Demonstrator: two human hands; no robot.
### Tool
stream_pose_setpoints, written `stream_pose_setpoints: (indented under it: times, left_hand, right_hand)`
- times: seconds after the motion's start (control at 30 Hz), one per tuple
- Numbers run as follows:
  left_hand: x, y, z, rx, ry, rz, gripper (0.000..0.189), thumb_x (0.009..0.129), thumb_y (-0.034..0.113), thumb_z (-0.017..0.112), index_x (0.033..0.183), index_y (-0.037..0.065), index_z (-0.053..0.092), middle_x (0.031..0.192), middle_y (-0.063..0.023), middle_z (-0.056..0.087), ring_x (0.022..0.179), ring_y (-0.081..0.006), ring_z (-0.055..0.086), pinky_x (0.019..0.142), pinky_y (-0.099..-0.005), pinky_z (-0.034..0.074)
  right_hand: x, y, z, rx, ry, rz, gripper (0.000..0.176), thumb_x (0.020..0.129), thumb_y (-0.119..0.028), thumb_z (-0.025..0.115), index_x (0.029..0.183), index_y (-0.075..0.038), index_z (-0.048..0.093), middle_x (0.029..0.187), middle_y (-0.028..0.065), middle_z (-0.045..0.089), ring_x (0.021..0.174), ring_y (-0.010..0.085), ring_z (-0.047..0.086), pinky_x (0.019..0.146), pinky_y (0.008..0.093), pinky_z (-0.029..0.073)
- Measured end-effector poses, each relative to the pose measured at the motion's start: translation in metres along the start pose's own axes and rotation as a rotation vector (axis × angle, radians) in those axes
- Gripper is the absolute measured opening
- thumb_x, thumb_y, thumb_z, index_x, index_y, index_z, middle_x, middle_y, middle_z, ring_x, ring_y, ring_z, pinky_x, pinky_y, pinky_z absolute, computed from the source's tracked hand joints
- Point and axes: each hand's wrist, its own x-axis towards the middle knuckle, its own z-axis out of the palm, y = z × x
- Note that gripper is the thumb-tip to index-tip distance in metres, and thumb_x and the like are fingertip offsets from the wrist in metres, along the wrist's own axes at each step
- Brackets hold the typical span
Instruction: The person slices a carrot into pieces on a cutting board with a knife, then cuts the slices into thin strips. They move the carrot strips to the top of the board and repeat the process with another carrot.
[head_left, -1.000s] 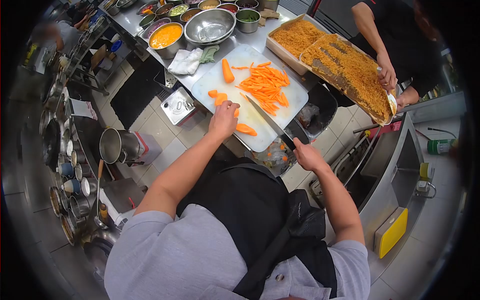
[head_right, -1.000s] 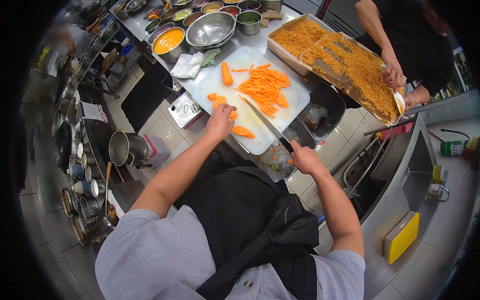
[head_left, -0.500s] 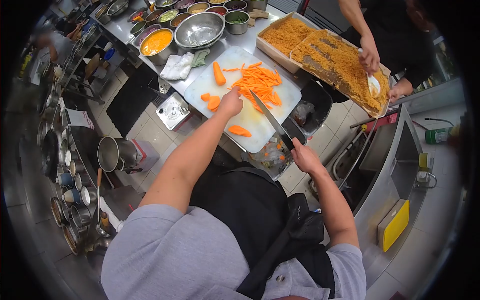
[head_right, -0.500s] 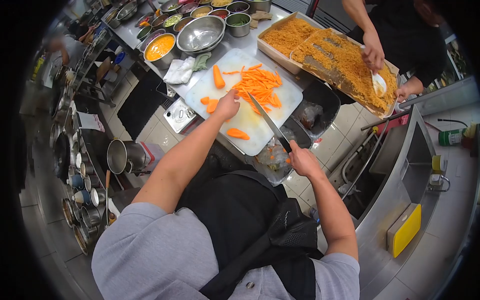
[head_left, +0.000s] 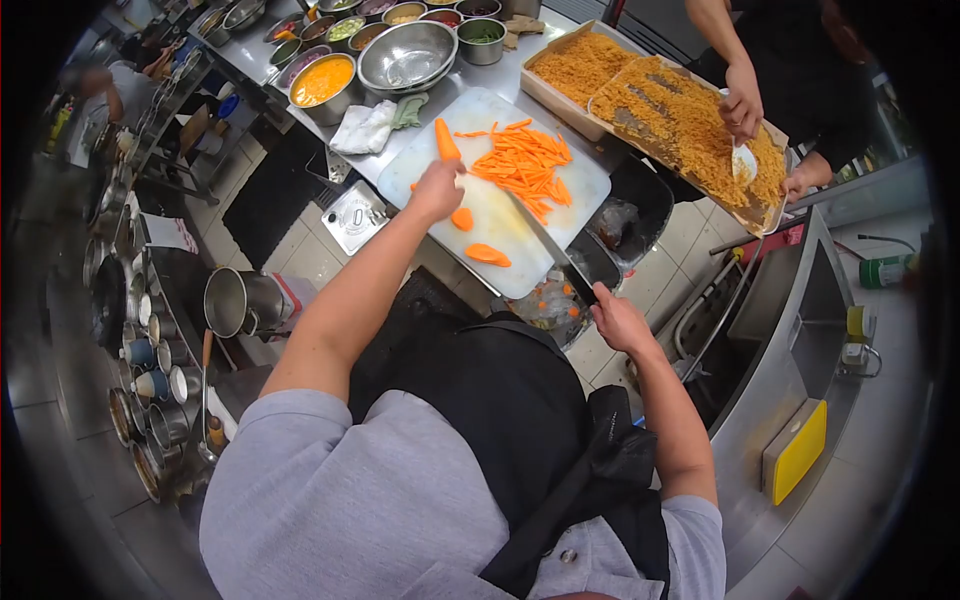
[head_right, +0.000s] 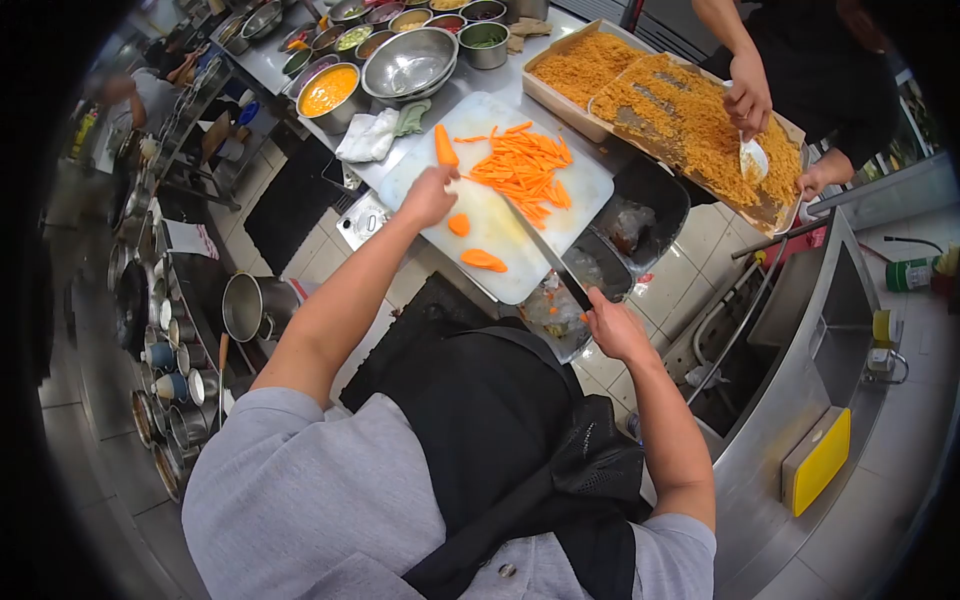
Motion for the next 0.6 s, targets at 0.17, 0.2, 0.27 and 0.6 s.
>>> stream_pose_setpoints:
  times: [0.17,0.2,0.27,0.6]
  left_hand:
    - [-0.064,-0.027,0.042,0.116,0.022,0.114,0.033,0.087,0.0,0.059,0.12,0.006,0.063,0.118,-0.0245,0.063,0.115,-0.0443,0.061,0.099,-0.0482,0.052]
    - [-0.064,-0.028,0.046,0.116,0.02,0.114,0.033,0.087,0.0,0.059,0.12,0.006,0.063,0.118,-0.0245,0.063,0.115,-0.0443,0.061,0.099,-0.0482,0.052]
    - [-0.057,-0.025,0.057,0.078,0.108,0.07,0.031,0.088,0.0,0.057,0.118,0.005,0.063,0.117,-0.0245,0.062,0.111,-0.0446,0.062,0.097,-0.0489,0.053]
    - [-0.037,0.016,0.099,-0.029,-0.006,0.154,0.03,0.086,0.008,0.072,0.115,0.01,0.069,0.118,-0.0166,0.064,0.112,-0.0383,0.064,0.098,-0.0446,0.054]
  right_hand:
    - [0.018,-0.002,0.004,-0.005,-0.131,-0.082,0.019,0.099,-0.017,0.056,0.114,-0.008,0.048,0.091,0.028,0.07,0.094,0.0517,0.065,0.079,0.0613,0.048]
    - [0.023,-0.006,-0.001,0.001,-0.163,-0.077,0.02,0.099,-0.017,0.056,0.115,-0.007,0.048,0.091,0.0285,0.07,0.095,0.0518,0.065,0.08,0.0613,0.049]
    - [0.036,-0.008,0.001,-0.018,-0.131,-0.066,0.021,0.099,-0.017,0.056,0.116,-0.007,0.048,0.092,0.0286,0.07,0.095,0.0519,0.065,0.08,0.0616,0.049]
    - [0.035,-0.031,0.01,-0.064,-0.081,0.025,0.02,0.1,-0.019,0.055,0.114,-0.008,0.045,0.092,0.0306,0.069,0.093,0.0535,0.065,0.08,0.0631,0.049]
